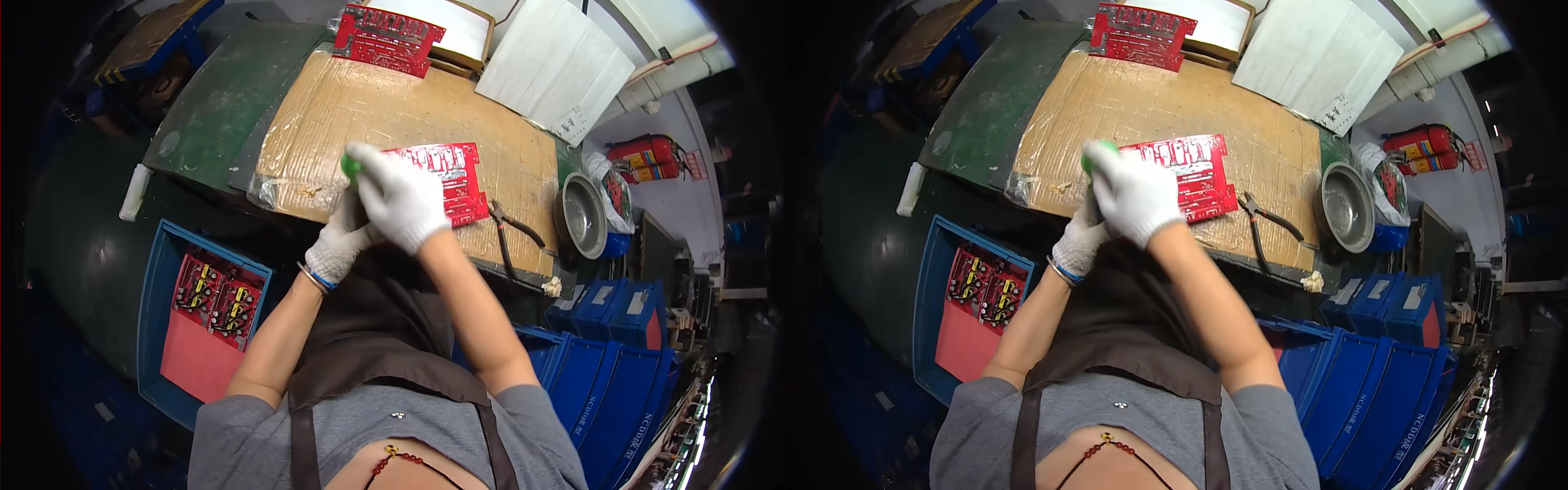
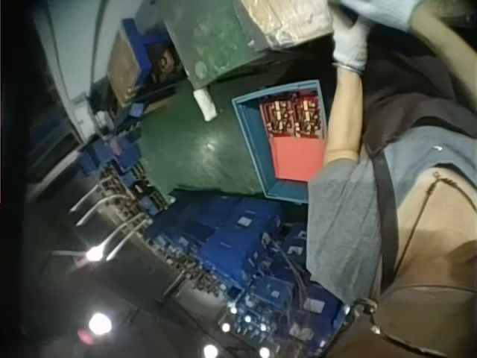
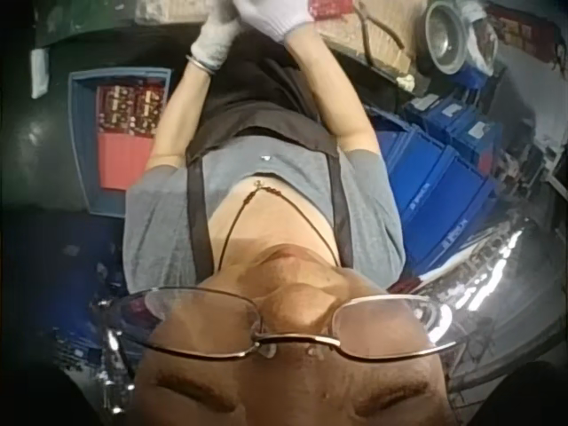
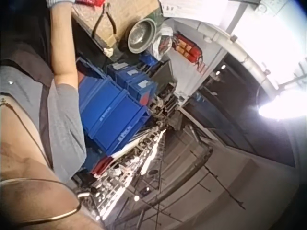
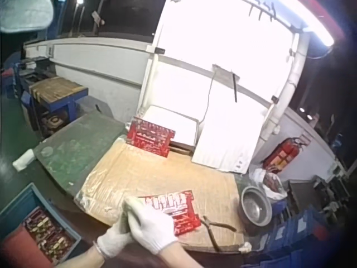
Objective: Cleaning and trimming electronic circuit boards in a factory production area.
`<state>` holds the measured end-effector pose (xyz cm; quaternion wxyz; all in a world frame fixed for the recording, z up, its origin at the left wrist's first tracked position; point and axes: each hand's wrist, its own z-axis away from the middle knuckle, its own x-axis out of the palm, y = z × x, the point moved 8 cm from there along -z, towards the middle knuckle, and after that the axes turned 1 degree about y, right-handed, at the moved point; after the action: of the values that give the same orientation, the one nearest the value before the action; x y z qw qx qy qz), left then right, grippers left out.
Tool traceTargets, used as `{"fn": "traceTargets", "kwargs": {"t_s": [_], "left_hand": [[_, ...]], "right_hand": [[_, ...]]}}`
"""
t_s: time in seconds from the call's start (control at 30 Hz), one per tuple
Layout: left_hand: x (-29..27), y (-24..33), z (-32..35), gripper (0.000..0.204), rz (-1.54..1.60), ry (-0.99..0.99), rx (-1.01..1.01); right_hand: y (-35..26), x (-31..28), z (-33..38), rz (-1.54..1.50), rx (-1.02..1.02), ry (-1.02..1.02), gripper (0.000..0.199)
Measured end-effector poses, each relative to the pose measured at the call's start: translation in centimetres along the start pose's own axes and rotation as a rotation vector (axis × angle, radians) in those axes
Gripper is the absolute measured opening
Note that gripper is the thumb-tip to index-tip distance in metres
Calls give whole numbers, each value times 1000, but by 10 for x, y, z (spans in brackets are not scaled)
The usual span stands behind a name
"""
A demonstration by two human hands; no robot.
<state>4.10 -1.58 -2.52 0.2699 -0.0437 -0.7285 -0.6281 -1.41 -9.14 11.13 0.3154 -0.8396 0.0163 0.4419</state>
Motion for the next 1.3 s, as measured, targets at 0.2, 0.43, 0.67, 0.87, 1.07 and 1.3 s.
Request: {"fn": "traceTargets", "kwargs": {"t_s": [0.2, 0.43, 0.67, 0.87, 1.07, 1.3], "left_hand": [[19, 6, -8, 98, 152, -39, 17], [19, 17, -4, 94, 229, -9, -26], [23, 13, -6, 98, 229, -20, 4], [26, 17, -6, 94, 285, -32, 5], [16, 13, 0, 91, 182, 34, -15], [24, 13, -4, 87, 264, -22, 15]], "right_hand": [[163, -78, 6, -18, 385, 319, 31], [56, -19, 15, 50, 194, 88, 27], [125, -62, 44, -83, 396, 355, 29], [109, -65, 21, -46, 327, 340, 28], [79, -29, 13, -53, 292, 248, 26], [153, -89, 20, 45, 424, 337, 30]]}}
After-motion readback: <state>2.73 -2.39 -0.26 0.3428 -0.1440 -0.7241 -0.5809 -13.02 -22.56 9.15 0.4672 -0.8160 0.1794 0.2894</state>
